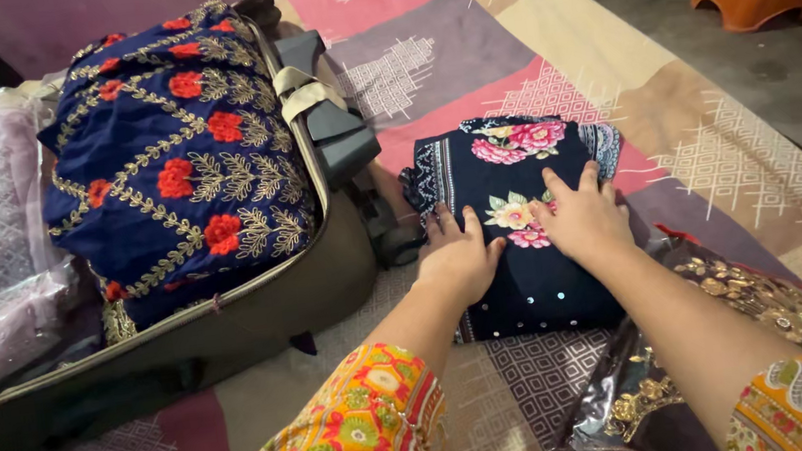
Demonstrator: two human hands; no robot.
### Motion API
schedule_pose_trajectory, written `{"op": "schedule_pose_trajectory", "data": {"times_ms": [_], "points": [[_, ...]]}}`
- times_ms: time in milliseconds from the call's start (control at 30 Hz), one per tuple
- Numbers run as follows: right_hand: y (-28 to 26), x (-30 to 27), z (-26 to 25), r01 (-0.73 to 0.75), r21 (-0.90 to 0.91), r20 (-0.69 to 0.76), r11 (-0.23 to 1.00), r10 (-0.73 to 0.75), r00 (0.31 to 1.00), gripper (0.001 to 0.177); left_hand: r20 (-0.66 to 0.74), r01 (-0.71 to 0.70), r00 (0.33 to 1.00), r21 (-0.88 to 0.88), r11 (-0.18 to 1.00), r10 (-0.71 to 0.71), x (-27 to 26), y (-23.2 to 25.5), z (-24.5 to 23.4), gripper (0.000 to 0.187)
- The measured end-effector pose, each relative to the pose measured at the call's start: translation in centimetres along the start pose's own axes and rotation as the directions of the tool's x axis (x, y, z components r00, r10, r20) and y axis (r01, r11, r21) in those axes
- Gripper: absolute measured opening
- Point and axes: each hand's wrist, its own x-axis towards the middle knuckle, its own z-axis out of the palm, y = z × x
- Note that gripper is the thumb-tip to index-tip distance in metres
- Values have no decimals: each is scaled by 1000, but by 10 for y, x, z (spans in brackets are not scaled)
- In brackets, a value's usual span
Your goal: The person packs various garments, including jeans and embroidered items, into a suitcase placed on a bed.
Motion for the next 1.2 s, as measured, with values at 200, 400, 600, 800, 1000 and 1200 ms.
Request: {"op": "schedule_pose_trajectory", "data": {"times_ms": [200,400,600,800,1000,1200], "points": [[-3,6,-3,-26,11,14,1000,26,1000,66,19,53,998,-36,998,-53,13,4,-5,80],[13,24,8,35,125,-232,992,-6,973,53,-242,265,906,-311,913,-346,24,7,0,52],[17,39,12,354,283,-533,891,-160,831,41,-271,343,848,-375,861,-456,32,2,-5,35],[12,34,9,468,192,-577,862,-287,765,43,-391,297,691,-613,732,-608,47,-5,25,36],[29,49,18,-182,164,-179,970,211,961,57,-328,355,790,-445,822,-519,39,10,40,50],[35,57,14,-198,208,-8,958,204,979,75,-172,303,857,-595,744,-486,49,-13,37,94]]}}
